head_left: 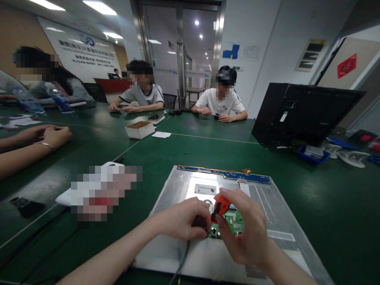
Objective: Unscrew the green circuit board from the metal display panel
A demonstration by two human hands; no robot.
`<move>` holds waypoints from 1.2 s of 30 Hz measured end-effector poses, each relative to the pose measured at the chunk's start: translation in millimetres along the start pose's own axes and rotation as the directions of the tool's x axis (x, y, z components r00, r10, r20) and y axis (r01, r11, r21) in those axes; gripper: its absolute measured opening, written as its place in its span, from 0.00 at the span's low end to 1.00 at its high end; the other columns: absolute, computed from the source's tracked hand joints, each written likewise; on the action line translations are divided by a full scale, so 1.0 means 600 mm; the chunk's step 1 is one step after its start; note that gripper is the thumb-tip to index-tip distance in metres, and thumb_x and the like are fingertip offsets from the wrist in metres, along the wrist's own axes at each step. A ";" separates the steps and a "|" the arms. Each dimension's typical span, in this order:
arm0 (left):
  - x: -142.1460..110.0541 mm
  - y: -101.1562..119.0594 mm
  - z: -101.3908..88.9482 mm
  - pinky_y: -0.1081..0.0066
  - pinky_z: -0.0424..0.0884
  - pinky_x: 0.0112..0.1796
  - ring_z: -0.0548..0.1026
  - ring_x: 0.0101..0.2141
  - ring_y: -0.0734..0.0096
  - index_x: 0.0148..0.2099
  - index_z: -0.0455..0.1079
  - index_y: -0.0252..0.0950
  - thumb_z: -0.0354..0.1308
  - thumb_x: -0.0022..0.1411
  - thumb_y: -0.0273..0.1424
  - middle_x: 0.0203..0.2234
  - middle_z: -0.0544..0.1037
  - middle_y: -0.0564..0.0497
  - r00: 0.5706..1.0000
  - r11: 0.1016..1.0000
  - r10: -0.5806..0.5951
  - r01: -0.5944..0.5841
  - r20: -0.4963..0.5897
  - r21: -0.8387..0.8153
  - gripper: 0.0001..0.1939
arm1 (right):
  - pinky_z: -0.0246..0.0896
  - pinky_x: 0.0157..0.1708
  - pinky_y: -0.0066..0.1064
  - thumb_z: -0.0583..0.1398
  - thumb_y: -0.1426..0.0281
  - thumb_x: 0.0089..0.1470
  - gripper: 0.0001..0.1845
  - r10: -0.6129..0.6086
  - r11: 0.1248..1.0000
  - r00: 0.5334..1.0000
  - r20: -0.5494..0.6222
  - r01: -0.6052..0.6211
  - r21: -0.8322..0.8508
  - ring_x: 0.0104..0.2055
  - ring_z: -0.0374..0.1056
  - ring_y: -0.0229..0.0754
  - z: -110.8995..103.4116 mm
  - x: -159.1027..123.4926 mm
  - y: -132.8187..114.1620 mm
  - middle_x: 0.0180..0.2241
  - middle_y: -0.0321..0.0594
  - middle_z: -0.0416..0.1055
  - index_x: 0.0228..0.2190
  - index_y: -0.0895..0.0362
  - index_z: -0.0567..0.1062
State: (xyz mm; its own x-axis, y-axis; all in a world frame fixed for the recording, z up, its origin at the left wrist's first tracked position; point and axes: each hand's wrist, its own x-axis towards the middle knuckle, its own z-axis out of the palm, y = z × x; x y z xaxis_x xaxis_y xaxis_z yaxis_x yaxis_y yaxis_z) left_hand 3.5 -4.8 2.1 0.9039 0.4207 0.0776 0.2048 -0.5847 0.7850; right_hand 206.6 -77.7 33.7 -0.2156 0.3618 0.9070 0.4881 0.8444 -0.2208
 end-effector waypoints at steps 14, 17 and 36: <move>0.000 -0.007 0.000 0.70 0.68 0.35 0.74 0.34 0.67 0.35 0.78 0.35 0.69 0.59 0.22 0.33 0.77 0.53 1.000 1.000 -0.004 0.004 0.009 -0.022 0.04 | 0.76 0.33 0.35 0.57 0.77 0.64 0.25 0.015 1.000 1.000 0.024 -0.016 0.017 0.36 0.79 0.45 0.002 -0.005 0.004 0.41 0.46 0.82 0.62 0.59 0.68; 0.001 -0.007 0.000 0.71 0.67 0.34 0.72 0.32 0.70 0.34 0.77 0.35 0.69 0.59 0.23 0.31 0.75 0.54 1.000 1.000 -0.007 0.007 0.006 -0.021 0.05 | 0.77 0.34 0.36 0.58 0.76 0.65 0.24 0.014 1.000 1.000 0.024 -0.014 0.012 0.37 0.79 0.45 0.002 -0.006 0.006 0.42 0.45 0.81 0.62 0.57 0.68; 0.001 -0.011 0.003 0.73 0.65 0.31 0.70 0.30 0.72 0.36 0.78 0.35 0.68 0.58 0.21 0.30 0.74 0.54 1.000 0.999 -0.010 0.010 0.008 -0.052 0.06 | 0.77 0.30 0.35 0.60 0.74 0.66 0.29 0.045 0.999 0.998 0.050 -0.044 -0.023 0.35 0.78 0.45 0.006 -0.007 0.004 0.39 0.42 0.81 0.66 0.52 0.67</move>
State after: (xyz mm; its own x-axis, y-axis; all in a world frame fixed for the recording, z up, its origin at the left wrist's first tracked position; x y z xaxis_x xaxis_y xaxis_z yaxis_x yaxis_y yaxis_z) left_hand 3.4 -2.0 -4.4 0.9048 0.4208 0.0650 0.1940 -0.5433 0.8168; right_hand 205.8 -75.6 28.2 -0.2356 0.4190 0.8769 0.5167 0.8182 -0.2521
